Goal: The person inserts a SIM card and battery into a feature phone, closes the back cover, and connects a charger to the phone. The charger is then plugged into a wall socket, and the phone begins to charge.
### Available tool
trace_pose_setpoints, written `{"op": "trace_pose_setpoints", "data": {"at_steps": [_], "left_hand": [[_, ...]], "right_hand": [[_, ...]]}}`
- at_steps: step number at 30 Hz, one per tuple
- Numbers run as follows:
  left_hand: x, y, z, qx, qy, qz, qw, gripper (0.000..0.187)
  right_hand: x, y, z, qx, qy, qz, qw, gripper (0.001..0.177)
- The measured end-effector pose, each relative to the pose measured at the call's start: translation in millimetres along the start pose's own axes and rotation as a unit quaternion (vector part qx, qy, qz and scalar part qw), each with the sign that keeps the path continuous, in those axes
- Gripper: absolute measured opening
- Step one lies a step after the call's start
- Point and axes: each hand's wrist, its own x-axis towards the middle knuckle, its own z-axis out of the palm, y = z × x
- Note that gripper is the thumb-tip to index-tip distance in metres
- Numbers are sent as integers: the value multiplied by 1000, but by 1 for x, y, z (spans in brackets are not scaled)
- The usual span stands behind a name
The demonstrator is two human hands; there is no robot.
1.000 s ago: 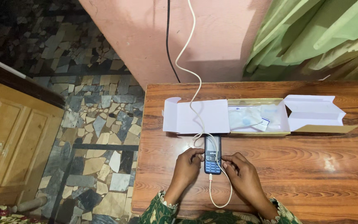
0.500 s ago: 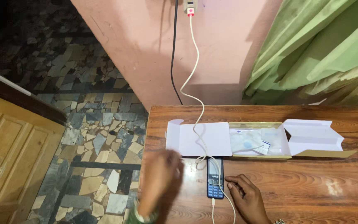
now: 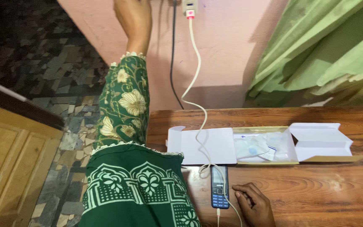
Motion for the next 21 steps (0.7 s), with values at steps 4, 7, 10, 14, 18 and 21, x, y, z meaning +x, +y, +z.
{"op": "trace_pose_setpoints", "data": {"at_steps": [4,7,10,14,18,21], "left_hand": [[-20,-21,19,13,17,-22,1000,26],[-25,-38,30,25,4,-29,999,25],[-22,-46,47,44,-77,-36,995,25],[-38,-36,29,19,-145,-25,989,25],[-70,11,-38,-44,-183,2,982,24],[-81,44,-91,-77,-199,1,977,24]], "right_hand": [[0,0,-7,-18,-34,16,999,22],[0,-4,-8,13,-25,-15,999,18],[2,-19,-10,30,-7,-29,999,19],[9,-43,-24,-33,17,-75,996,18],[35,-72,-50,-88,61,-237,966,18],[51,-87,-62,-98,62,-272,955,20]]}}
